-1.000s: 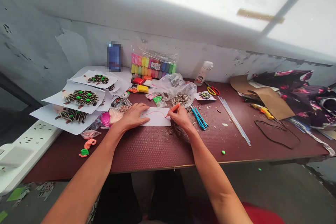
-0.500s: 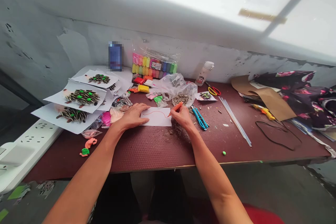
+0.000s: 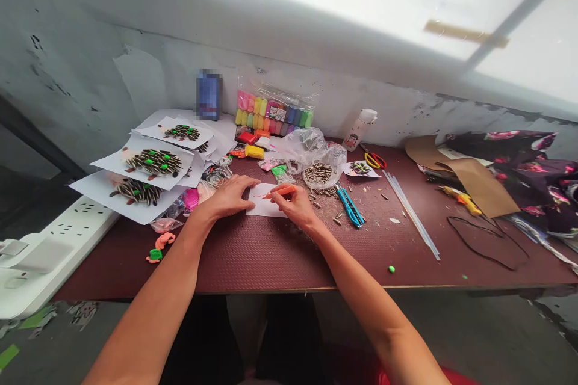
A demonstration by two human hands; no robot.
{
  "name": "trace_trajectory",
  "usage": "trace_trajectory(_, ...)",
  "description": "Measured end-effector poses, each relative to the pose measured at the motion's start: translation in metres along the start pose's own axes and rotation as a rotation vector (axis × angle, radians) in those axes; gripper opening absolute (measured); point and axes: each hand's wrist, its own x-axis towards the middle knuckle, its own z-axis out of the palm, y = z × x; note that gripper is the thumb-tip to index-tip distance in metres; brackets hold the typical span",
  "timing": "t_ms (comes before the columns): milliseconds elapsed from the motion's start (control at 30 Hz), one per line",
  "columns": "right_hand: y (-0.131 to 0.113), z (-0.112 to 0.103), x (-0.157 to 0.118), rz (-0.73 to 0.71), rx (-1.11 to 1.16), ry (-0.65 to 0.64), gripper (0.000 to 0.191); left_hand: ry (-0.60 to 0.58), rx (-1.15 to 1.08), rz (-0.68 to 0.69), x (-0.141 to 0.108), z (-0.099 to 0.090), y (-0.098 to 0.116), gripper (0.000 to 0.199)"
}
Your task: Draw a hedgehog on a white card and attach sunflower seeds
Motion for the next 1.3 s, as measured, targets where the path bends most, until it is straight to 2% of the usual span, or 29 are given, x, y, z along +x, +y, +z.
trace_trajectory(200,-0.004,0.012,0.007,-0.053,-0.153,-0.038,0.022,-0.012,0.047,-0.022,0.000,-0.004,0.003,0.059)
trace_trajectory(433,0.004,0.020,0.005,-0.039,-0.128,-0.021,0.018,-0.041,0.045,-0.020,0.000,-0.007,0.004,0.059)
trace_trajectory(1300,0.007,0.019,0.007,-0.030,-0.119,-0.052,0.016,-0.026,0.036,-0.014,0.000,-0.005,0.000,0.060)
